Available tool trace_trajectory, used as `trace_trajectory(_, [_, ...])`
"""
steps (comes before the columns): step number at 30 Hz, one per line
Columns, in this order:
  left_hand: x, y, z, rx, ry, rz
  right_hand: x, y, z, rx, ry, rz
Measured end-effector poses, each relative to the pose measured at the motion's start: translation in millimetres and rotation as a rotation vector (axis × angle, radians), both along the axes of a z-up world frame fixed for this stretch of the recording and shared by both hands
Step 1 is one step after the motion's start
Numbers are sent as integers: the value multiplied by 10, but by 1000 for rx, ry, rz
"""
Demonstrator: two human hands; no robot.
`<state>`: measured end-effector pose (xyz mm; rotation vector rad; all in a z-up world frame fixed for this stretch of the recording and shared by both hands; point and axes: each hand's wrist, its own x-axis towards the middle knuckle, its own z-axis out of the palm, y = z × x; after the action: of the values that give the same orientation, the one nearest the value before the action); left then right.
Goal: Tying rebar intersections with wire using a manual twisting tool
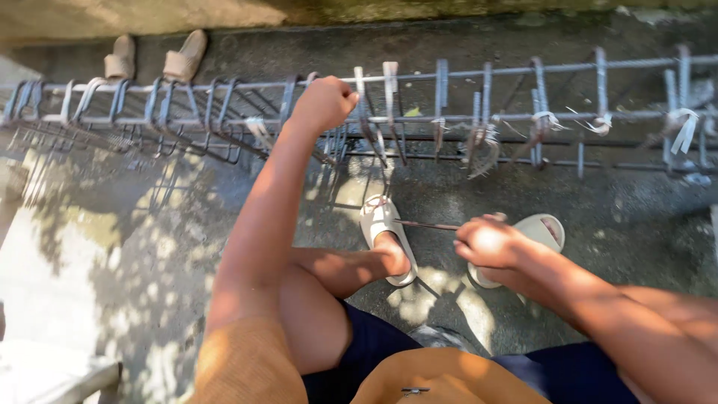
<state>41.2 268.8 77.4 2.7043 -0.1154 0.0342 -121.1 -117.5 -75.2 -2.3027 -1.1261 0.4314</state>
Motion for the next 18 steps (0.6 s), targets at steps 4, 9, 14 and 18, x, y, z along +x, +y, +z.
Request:
trace_trajectory(4, [-283,985,-126,368,146,135,2,-433,401,-343,-52,57])
trace_trajectory(9, [-587,2105,-570,368,68,285,-145,-450,1424,-691,200,-104])
trace_trajectory(14, [-777,2090,-705,302,27,416,-253,-155,2026,-959,159,20])
trace_trajectory(18, [-642,1926,-682,198,-32,455,-249,-401,1215,-917,150,1])
